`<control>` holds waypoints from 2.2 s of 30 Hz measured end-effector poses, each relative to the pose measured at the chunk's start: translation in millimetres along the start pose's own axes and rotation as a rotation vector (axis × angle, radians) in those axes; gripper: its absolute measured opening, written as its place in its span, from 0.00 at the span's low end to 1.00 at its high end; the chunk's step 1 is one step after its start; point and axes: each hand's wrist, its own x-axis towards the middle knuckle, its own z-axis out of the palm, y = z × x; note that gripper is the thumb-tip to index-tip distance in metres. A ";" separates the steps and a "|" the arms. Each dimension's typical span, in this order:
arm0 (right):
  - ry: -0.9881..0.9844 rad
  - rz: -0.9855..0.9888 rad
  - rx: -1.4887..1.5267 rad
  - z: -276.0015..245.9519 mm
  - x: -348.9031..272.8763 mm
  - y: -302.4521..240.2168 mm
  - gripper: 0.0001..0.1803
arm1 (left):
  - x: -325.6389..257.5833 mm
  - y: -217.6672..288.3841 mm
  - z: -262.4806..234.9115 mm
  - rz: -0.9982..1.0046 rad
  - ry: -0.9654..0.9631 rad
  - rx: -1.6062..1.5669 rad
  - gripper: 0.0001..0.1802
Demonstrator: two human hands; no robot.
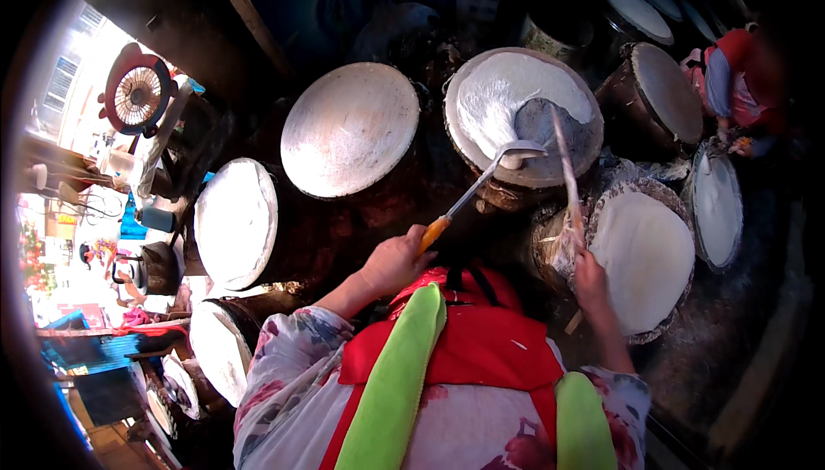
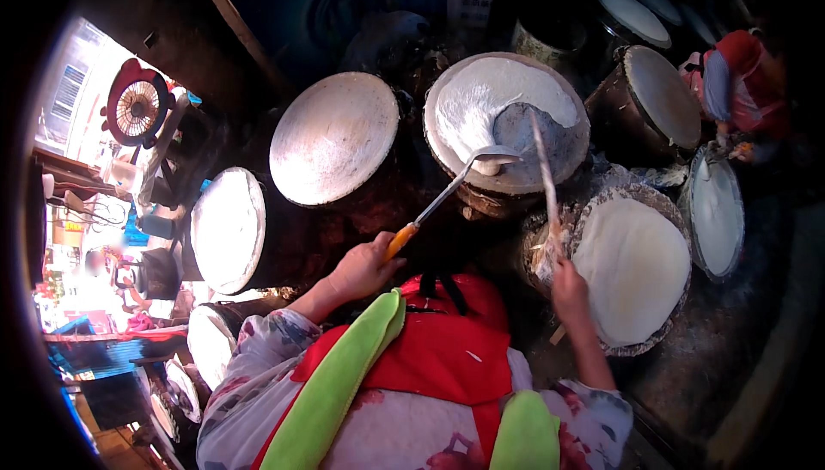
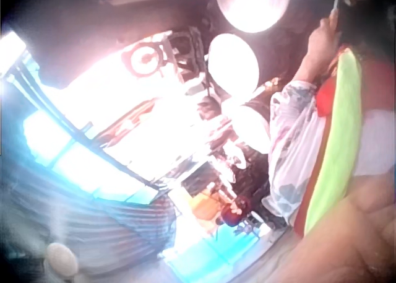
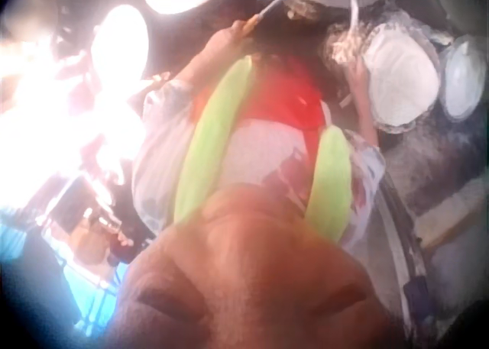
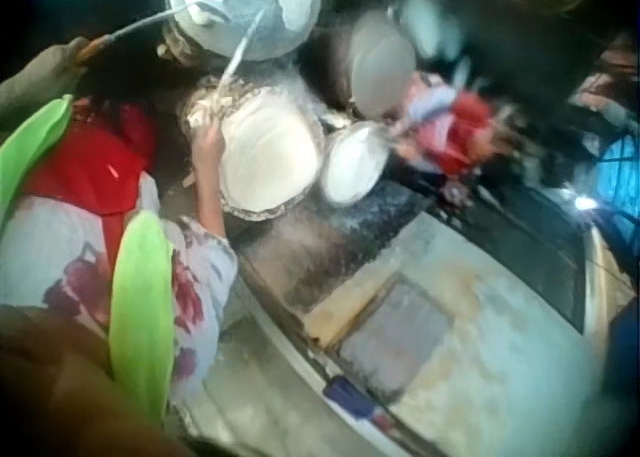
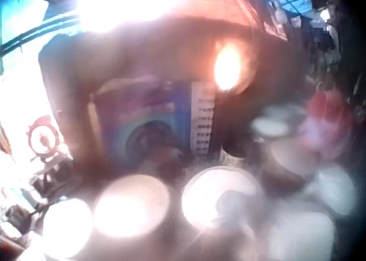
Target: The person stirs a large vat of white dough using wooden poles and then spreads ladles of the mixture onto hot circular cooking surfaces to form thin pancakes.
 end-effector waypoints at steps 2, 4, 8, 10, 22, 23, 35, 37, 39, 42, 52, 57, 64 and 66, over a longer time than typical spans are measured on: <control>0.006 0.077 0.118 32.4 10.9 -49.5 0.14 | -2.1 1.2 -10.1 0.096 0.106 0.004 0.22; 0.003 0.074 0.164 88.1 34.5 -79.2 0.13 | -2.5 -14.5 -5.3 0.130 0.322 -0.217 0.20; -0.027 0.010 0.040 138.4 52.1 -121.0 0.15 | -1.0 -21.1 -25.8 -0.119 0.194 -1.009 0.11; 0.025 0.139 0.067 133.5 43.7 -94.4 0.15 | -15.1 -31.1 -35.9 -0.143 0.212 -1.077 0.11; -0.018 0.153 -0.121 113.1 29.1 -87.9 0.13 | -18.7 -29.9 -19.0 -0.142 0.115 -1.197 0.11; 0.030 0.185 -0.035 97.9 31.7 -77.2 0.13 | -18.1 -30.2 -20.4 -0.146 0.128 -1.199 0.11; 0.054 0.353 -0.029 43.2 43.6 -24.9 0.14 | -4.6 -17.8 -16.5 -0.220 0.116 -1.152 0.13; 0.145 0.191 -0.051 45.5 50.9 -11.2 0.15 | 0.9 -10.5 -14.8 -0.216 0.119 -1.099 0.13; 0.009 0.088 -0.181 46.7 43.3 -37.1 0.14 | 2.6 -11.5 -10.5 -0.225 0.109 -1.098 0.13; -0.204 0.016 -0.273 45.2 21.9 -32.3 0.14 | 4.5 -13.6 -5.9 -0.244 0.087 -1.116 0.13; 0.110 0.305 -0.383 -26.8 162.6 12.1 0.15 | 17.0 18.6 -5.0 -0.271 0.106 -1.078 0.14; -0.002 0.138 -0.491 -16.9 220.4 1.2 0.14 | 33.2 32.2 -1.4 -0.281 0.103 -1.062 0.15; 0.206 0.236 -0.252 -0.4 113.4 3.3 0.14 | 28.1 24.0 0.2 -0.308 0.096 -1.106 0.14; 0.135 0.347 -0.217 -0.3 98.8 -10.6 0.13 | 30.2 19.2 2.9 -0.300 0.083 -1.081 0.14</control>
